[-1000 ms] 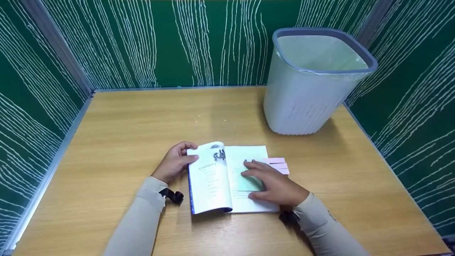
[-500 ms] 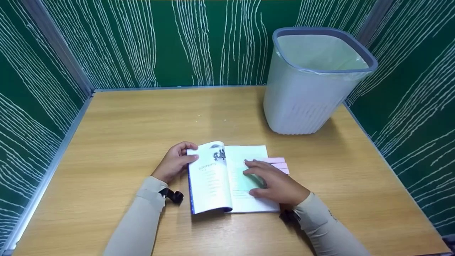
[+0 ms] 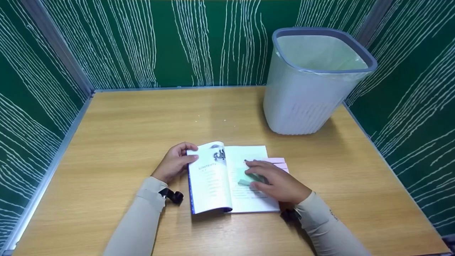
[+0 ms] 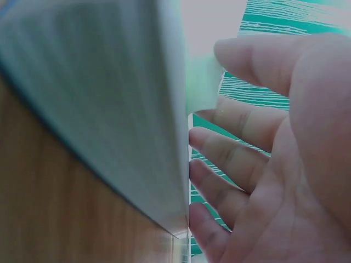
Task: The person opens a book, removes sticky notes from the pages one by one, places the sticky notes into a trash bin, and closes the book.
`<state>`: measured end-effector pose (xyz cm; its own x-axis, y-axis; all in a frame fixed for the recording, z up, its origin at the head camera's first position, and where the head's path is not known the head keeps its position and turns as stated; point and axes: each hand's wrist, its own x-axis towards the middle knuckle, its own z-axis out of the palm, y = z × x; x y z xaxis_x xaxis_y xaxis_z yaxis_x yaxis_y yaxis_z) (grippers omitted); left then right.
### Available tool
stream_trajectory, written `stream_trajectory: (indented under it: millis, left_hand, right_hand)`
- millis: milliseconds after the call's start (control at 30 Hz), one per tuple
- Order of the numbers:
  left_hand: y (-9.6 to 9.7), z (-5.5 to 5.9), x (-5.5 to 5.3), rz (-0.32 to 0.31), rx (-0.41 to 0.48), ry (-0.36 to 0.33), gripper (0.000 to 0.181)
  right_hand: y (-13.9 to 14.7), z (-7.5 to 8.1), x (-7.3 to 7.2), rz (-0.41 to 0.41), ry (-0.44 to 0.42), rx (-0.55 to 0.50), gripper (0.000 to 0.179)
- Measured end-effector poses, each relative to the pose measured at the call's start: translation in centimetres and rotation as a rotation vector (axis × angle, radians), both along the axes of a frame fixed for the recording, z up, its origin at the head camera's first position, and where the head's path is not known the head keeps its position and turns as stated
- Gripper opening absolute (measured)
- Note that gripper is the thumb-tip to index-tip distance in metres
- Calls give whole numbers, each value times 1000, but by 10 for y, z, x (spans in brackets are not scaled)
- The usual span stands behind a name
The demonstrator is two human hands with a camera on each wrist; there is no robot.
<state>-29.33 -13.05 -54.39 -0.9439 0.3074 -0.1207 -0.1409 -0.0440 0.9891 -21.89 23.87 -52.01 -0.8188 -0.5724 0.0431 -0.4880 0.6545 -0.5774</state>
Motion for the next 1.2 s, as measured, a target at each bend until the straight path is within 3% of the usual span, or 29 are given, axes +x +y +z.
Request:
stream_trajectory:
  millis: [300,533,867,1200]
  left_hand:
    - [1,1,1,5,10,14,31]
    - [1,2,2,9,13,17,31]
    - [1,0,1,4,15,21,29]
    - [1,-1,0,1,14,19,29]
  right_hand:
    - [3,-3,-6,-51,64,-67,24]
    - [4,-4,-10,-149,61,-154,10]
    - [6,-5,-12,-272,5,-215,11]
    - [7,-5,-12,-339,17,-365,11]
